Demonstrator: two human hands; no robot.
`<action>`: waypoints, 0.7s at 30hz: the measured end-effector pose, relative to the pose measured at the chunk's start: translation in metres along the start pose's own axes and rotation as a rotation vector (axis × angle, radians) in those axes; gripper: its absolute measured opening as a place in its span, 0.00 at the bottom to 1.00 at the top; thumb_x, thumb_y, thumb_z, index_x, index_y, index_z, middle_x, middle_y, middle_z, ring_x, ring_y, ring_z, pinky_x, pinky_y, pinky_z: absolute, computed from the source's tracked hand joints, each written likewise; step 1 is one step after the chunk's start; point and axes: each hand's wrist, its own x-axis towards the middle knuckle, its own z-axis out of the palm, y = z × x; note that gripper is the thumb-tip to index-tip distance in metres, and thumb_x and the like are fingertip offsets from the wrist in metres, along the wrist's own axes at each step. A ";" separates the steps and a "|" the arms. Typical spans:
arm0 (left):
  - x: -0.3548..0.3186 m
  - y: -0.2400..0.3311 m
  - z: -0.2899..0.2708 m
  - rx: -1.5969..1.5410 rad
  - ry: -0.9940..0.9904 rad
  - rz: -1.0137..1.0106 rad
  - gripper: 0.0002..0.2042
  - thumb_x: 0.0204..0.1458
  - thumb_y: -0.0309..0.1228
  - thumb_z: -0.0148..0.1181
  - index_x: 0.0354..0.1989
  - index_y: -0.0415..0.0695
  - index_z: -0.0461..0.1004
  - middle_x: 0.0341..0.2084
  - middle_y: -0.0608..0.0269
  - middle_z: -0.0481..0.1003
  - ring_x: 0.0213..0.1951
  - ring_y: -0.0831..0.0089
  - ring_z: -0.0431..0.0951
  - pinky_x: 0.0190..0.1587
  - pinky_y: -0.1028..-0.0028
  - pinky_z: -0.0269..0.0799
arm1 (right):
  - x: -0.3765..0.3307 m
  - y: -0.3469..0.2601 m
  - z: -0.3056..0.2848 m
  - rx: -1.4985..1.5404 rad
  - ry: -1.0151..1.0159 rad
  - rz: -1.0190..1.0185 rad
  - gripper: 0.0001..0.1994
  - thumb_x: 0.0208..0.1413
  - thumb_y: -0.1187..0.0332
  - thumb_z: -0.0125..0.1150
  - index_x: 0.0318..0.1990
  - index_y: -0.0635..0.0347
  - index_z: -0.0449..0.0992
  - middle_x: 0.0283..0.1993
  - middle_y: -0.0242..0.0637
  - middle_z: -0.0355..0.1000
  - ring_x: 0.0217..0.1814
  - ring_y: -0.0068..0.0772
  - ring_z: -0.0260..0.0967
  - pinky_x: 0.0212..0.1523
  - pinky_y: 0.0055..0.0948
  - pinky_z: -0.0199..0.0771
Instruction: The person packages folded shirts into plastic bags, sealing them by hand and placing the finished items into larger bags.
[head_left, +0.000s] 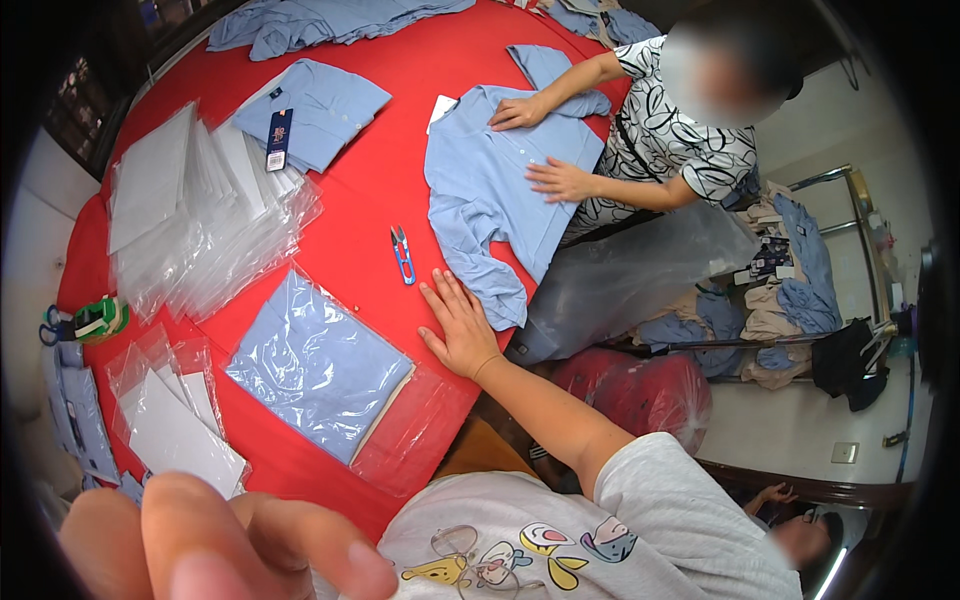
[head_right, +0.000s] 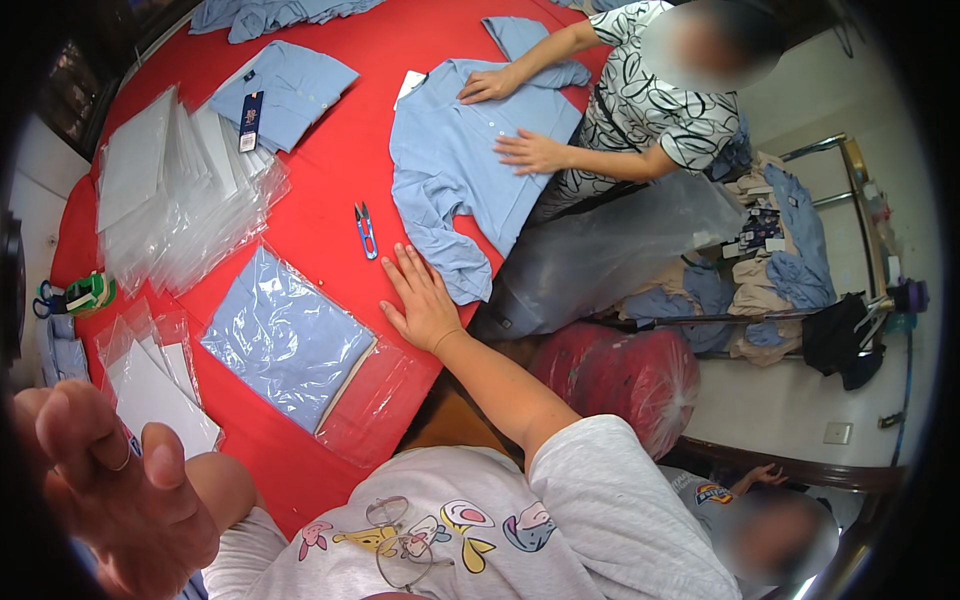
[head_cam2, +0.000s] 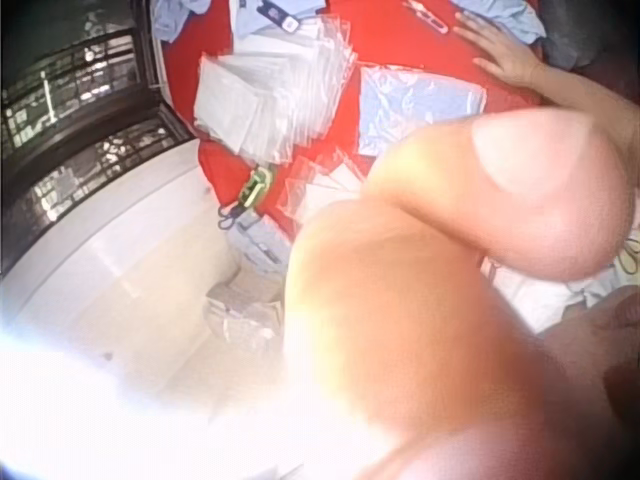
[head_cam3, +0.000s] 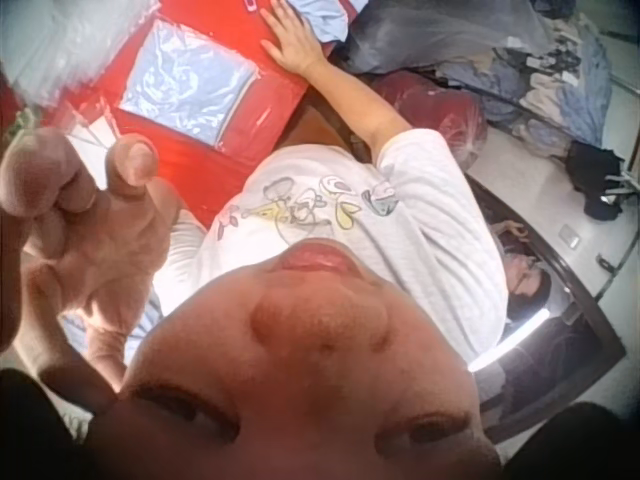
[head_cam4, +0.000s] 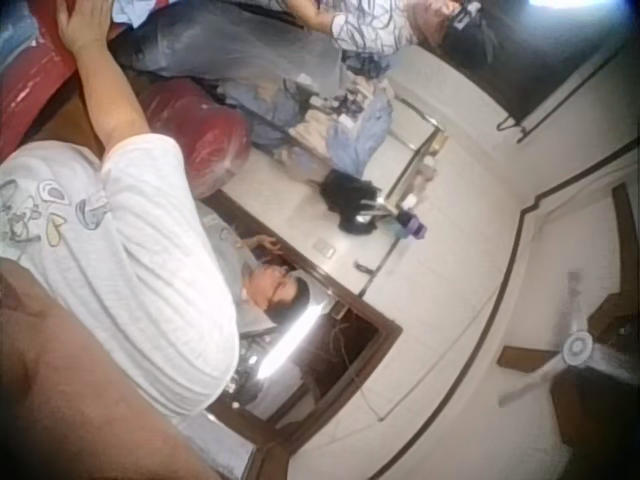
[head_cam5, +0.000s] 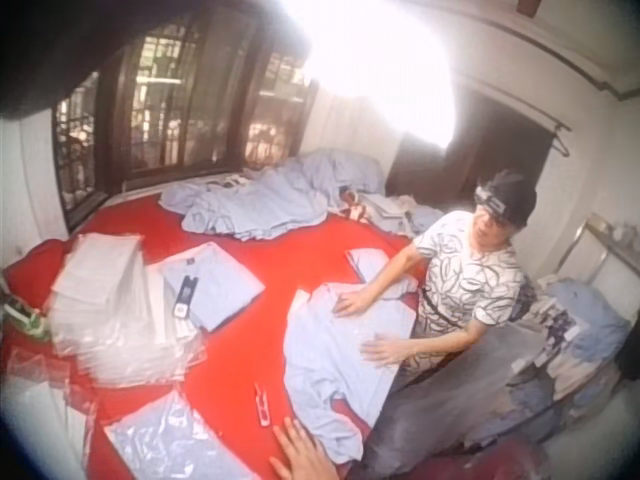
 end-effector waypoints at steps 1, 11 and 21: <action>-0.005 0.002 -0.001 0.005 0.014 -0.002 0.45 0.48 0.33 0.80 0.74 0.45 0.57 0.75 0.63 0.45 0.73 0.75 0.46 0.61 0.61 0.63 | 0.000 0.000 0.001 0.003 -0.002 0.002 0.37 0.66 0.53 0.59 0.79 0.56 0.57 0.85 0.49 0.44 0.87 0.49 0.39 0.81 0.49 0.46; 0.015 0.007 0.000 -0.170 -0.066 -0.100 0.36 0.47 0.31 0.82 0.60 0.49 0.61 0.62 0.68 0.54 0.75 0.74 0.41 0.56 0.61 0.68 | 0.001 0.000 -0.001 -0.005 -0.003 -0.008 0.38 0.65 0.54 0.59 0.79 0.56 0.57 0.85 0.49 0.44 0.87 0.49 0.39 0.80 0.49 0.46; 0.023 -0.028 -0.021 -0.062 -0.056 0.228 0.27 0.46 0.41 0.79 0.49 0.51 0.68 0.71 0.50 0.52 0.72 0.51 0.61 0.61 0.58 0.66 | 0.001 0.000 0.001 0.016 0.009 -0.019 0.37 0.66 0.54 0.59 0.79 0.56 0.57 0.85 0.49 0.44 0.87 0.49 0.40 0.80 0.51 0.47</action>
